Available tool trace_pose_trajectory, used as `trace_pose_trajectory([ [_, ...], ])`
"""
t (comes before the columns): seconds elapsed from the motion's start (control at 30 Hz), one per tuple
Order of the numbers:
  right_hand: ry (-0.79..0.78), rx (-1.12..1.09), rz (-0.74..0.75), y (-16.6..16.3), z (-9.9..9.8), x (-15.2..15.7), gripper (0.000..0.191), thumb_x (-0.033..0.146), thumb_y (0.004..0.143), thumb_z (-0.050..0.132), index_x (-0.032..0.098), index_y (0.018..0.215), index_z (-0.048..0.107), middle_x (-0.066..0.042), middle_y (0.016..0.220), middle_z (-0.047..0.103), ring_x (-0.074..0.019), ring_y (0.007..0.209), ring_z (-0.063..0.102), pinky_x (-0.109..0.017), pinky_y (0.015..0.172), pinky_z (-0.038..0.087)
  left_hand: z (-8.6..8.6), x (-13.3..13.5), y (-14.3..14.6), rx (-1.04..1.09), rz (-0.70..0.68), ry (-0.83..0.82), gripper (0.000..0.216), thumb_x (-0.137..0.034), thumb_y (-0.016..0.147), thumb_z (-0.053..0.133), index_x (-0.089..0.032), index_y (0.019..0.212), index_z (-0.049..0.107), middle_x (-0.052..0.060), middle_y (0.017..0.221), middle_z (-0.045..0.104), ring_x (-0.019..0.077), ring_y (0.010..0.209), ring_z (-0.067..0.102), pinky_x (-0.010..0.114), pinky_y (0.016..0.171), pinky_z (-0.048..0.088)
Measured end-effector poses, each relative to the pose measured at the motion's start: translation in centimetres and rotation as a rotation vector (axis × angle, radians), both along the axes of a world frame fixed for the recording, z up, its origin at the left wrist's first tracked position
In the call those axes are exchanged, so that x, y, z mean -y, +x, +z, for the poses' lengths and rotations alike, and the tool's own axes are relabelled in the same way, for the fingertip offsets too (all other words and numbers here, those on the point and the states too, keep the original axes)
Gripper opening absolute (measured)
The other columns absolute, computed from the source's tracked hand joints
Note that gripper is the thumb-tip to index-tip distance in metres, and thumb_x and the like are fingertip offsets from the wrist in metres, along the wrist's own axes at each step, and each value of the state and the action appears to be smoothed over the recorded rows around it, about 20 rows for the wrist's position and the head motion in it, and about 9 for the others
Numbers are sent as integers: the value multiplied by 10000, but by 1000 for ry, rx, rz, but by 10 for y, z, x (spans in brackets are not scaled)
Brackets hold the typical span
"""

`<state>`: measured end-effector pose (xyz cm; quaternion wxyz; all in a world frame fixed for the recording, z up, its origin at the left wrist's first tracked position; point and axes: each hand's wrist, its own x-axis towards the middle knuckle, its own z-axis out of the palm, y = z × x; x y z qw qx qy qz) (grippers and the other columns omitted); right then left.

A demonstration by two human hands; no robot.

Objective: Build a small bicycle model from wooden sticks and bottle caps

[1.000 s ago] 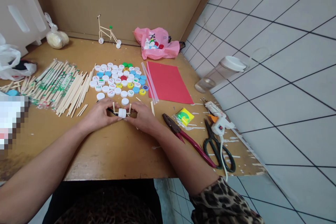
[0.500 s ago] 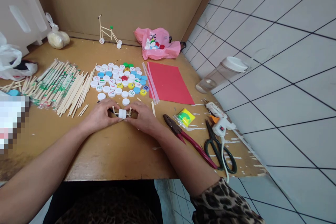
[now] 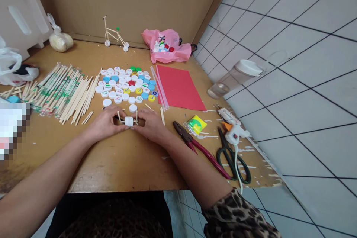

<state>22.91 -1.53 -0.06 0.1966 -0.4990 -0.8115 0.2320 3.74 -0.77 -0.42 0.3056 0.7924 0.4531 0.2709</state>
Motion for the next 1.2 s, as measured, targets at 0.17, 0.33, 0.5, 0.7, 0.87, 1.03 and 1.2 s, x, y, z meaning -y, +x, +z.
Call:
trace_pose_trajectory([
  [0.17,-8,-11,-6,1,1,0,172,246,708,727,164,844,661,-40,862,606,-203,864,544,-336,773,392,0,0,-1,9,6,3,151,-288,672,701,-197,765,623,31,842,659,183,761,582,307,662,462],
  [0.33,0,-15,0,2,0,-1,148,263,720,727,164,807,659,-40,867,628,-205,880,558,-346,793,390,3,0,-2,-22,22,0,138,-285,671,694,-205,764,632,13,798,655,179,745,582,304,666,453],
  [0.5,-8,-3,16,2,0,-2,148,277,745,710,166,839,684,-48,876,646,-205,888,566,-346,797,390,5,0,-2,-25,43,-42,176,-343,678,688,-197,761,637,18,770,644,186,729,579,304,644,447],
  [0.7,-5,5,-10,1,3,-3,153,293,741,710,169,827,685,-43,870,647,-193,858,558,-313,747,394,5,1,-2,-24,65,-58,194,-382,678,681,-204,743,643,27,766,640,197,722,587,301,611,450],
  [0.87,-11,-4,-23,1,3,-4,179,292,724,721,179,857,683,-33,865,648,-180,827,550,-300,736,391,5,1,-2,-26,61,-48,156,-338,671,689,-214,760,658,18,779,663,199,740,600,302,630,464],
  [1.03,-16,-9,-11,1,2,-4,160,287,725,721,175,831,682,-20,812,646,-167,778,548,-303,751,386,6,2,-1,-11,65,-64,154,-317,669,700,-205,769,665,28,804,674,203,760,603,318,663,473],
  [1.2,-19,-19,-11,-1,1,-4,176,280,718,731,163,842,686,-26,809,650,-172,784,561,-337,802,391,6,2,-1,6,54,-69,154,-316,660,711,-204,753,661,26,793,665,205,775,598,327,690,470],
])
